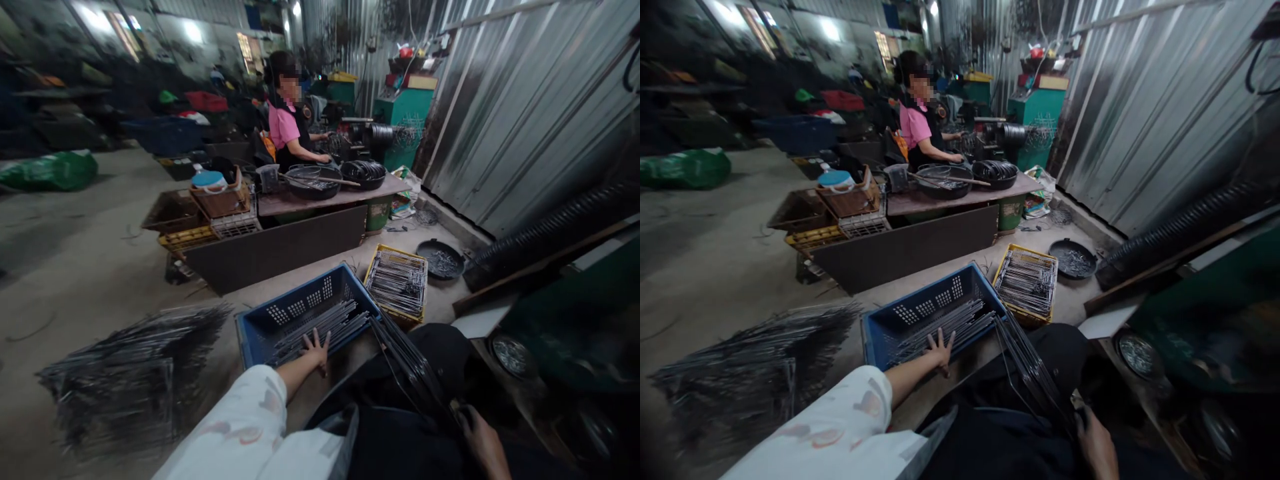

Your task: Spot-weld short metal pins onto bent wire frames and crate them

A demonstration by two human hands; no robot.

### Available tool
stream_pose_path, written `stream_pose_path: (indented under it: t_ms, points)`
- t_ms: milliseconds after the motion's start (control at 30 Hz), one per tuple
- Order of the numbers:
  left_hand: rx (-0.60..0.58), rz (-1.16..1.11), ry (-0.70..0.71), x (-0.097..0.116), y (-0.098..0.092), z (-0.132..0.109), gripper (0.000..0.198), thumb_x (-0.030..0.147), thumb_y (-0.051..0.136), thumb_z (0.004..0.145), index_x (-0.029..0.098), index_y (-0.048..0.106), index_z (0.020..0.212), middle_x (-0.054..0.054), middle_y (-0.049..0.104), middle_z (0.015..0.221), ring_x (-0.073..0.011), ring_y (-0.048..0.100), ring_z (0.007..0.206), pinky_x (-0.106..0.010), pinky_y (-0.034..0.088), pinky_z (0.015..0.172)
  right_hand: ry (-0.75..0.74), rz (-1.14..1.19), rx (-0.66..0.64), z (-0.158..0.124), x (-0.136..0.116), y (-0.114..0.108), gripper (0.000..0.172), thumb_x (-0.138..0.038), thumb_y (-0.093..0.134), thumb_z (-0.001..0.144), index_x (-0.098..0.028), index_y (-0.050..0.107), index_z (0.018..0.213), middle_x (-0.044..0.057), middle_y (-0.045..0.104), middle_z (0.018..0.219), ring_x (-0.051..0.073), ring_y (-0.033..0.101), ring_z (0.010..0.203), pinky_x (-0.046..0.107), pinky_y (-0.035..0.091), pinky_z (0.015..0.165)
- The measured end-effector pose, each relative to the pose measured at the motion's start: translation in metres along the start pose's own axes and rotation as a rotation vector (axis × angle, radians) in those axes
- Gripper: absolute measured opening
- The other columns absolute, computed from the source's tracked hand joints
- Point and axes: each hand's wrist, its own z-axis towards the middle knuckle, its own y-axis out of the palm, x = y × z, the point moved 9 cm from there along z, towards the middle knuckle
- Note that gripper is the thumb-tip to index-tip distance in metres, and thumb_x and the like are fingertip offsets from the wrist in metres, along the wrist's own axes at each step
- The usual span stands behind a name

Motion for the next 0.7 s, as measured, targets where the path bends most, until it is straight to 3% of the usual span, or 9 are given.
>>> stream_pose_path:
  t_ms: [100, 233, 367, 700]
  points:
    - [0.007, -0.020, -0.020, 0.001, -0.002, 0.004, 0.162, 0.033, 0.099, 0.038, 0.039, -0.018, 0.150, -0.021, -0.032, 0.156, -0.0622, -0.017, 0.137, -0.087, 0.021, 0.095, 0.032, 0.003, -0.140, 0.001, -0.006, 0.009, 0.056, -0.041, 0.042, 0.085, -0.013, 0.070, 0.125, 0.017, 0.077, 0.104, 0.033, 0.075, 0.094, 0.035, 0.057, 0.073]
    - [0.023, -0.031, -0.041, 0.003, -0.005, 0.006, 0.161, 0.032, 0.100, 0.039, 0.041, -0.015, 0.152, -0.021, -0.030, 0.157, -0.0608, -0.017, 0.137, -0.087, 0.020, 0.095, 0.054, -0.084, -0.165, -0.002, -0.021, 0.005, 0.063, -0.024, 0.049, 0.074, -0.014, 0.065, 0.134, 0.018, 0.076, 0.110, 0.033, 0.074, 0.099, 0.035, 0.056, 0.078]
    - [0.033, -0.027, -0.053, 0.004, -0.008, 0.004, 0.160, 0.029, 0.100, 0.040, 0.042, -0.014, 0.152, -0.021, -0.027, 0.159, -0.0597, -0.017, 0.138, -0.087, 0.021, 0.095, 0.017, -0.104, -0.146, -0.002, -0.031, 0.005, 0.071, -0.020, 0.050, 0.066, -0.012, 0.064, 0.135, 0.018, 0.071, 0.122, 0.032, 0.070, 0.112, 0.033, 0.055, 0.088]
    - [0.057, 0.030, -0.109, 0.014, -0.008, 0.006, 0.155, 0.027, 0.098, 0.048, 0.039, -0.015, 0.152, -0.025, -0.024, 0.159, -0.0599, -0.014, 0.139, -0.089, 0.023, 0.092, 0.049, -0.091, -0.195, 0.000, -0.009, 0.022, 0.077, -0.017, 0.047, 0.066, -0.009, 0.056, 0.142, 0.018, 0.064, 0.134, 0.030, 0.063, 0.124, 0.034, 0.052, 0.097]
